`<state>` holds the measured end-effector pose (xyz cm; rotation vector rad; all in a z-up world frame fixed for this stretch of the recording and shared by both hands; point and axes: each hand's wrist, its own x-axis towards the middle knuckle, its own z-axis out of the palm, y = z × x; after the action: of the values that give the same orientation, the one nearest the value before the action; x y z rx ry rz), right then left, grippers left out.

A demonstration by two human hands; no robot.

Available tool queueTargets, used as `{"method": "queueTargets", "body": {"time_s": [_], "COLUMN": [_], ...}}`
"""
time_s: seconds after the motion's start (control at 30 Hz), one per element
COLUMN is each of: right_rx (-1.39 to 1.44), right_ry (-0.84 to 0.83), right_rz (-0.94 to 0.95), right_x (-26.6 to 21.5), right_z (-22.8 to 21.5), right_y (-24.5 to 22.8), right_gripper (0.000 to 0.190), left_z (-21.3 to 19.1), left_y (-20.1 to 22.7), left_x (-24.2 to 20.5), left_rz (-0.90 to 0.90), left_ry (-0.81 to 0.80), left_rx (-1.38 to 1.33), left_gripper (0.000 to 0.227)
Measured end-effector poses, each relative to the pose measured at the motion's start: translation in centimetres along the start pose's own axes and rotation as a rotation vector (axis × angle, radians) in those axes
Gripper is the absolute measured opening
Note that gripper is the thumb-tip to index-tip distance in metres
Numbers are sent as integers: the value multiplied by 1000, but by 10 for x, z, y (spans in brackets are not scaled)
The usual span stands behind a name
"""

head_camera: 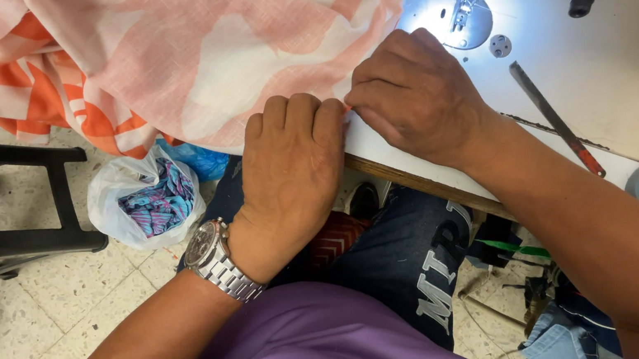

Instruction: Sewing the edges of a patterned fabric using an industrial sewing machine

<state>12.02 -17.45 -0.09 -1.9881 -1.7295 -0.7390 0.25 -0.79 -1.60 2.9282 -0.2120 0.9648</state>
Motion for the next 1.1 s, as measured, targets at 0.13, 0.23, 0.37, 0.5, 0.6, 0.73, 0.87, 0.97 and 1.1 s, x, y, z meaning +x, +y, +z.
{"method": "queueTargets", "body": {"time_s": [0.13, 0.23, 0.37, 0.5, 0.6, 0.73, 0.87, 0.97, 1.1], "right_rx": [49, 153, 191, 294, 415, 418, 433, 431, 492], "right_ry": [-1, -14, -96, -78, -186, -251, -253, -231, -179], "right_rz": [21, 88, 83, 143, 294, 374, 361, 370, 370], "right_x": [-2, -2, -4, -8, -5, -8, -11, -8, -3], "right_z": [2, 2, 3, 6, -1, -3, -2, -4, -7], "right_y": [-1, -2, -1, 4, -2, -4, -4, -6, -9], "right_gripper": [17, 19, 23, 18, 17, 23, 18, 15, 23], "left_z": [6, 7, 7, 8, 8, 8, 4, -2, -2], "left_y": [0, -1, -3, -5, -7, -6, -5, -7, -11], "left_x": [0, 0, -2, -3, -4, -4, -5, -7, -9], "left_rz": [-31, -49, -76, -118, -124, -126, -141, -142, -108], "left_ry": [46, 39, 9, -39, -83, -55, -18, -32, -36], "left_rx": [7, -74, -137, -209, -256, -295, -357, -408, -409], "left_gripper": [19, 12, 10, 10, 12, 12, 7, 11, 12]}}
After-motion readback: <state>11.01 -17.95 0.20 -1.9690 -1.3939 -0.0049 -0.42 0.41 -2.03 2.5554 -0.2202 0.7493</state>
